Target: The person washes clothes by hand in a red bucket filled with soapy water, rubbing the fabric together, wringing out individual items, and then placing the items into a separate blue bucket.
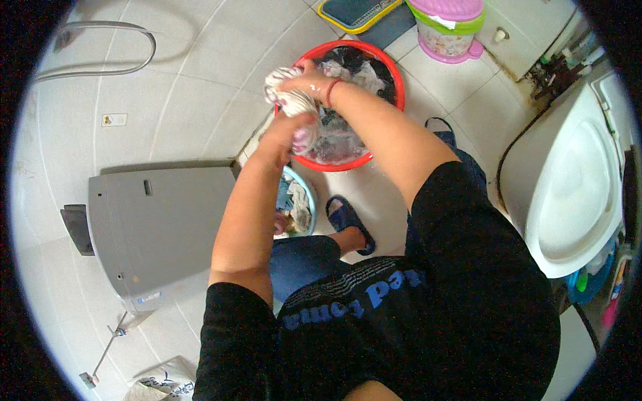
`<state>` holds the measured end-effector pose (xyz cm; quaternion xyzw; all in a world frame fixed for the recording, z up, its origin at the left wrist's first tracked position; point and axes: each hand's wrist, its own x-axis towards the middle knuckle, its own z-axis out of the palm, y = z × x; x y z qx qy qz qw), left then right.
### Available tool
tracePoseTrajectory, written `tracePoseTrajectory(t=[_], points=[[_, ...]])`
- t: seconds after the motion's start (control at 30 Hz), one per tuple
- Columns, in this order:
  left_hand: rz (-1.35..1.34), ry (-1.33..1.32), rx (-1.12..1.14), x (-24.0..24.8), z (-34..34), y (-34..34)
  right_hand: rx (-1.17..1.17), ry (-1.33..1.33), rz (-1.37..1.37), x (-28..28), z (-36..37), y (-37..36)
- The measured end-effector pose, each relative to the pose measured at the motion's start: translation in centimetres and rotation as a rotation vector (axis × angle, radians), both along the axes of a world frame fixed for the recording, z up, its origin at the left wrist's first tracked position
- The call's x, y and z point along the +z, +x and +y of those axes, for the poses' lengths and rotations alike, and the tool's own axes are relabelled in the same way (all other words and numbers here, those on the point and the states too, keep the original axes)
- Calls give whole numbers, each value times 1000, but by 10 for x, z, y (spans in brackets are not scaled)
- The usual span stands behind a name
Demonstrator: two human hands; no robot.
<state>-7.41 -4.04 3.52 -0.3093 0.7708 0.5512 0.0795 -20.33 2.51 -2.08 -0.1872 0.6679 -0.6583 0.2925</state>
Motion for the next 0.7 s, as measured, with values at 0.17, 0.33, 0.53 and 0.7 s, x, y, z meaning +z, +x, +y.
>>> tracePoseTrajectory(t=[0.17,0.33,0.53,0.7], points=[[351,1049,397,27,-14,9,70,-419,-710,0,21,-7],[453,1418,320,10,5,20,70,-654,-1056,-5,26,-1],[243,1272,333,-9,17,31,312,-776,-879,1,14,-13],[125,422,105,16,5,20,415,-687,-750,-4,3,-13]])
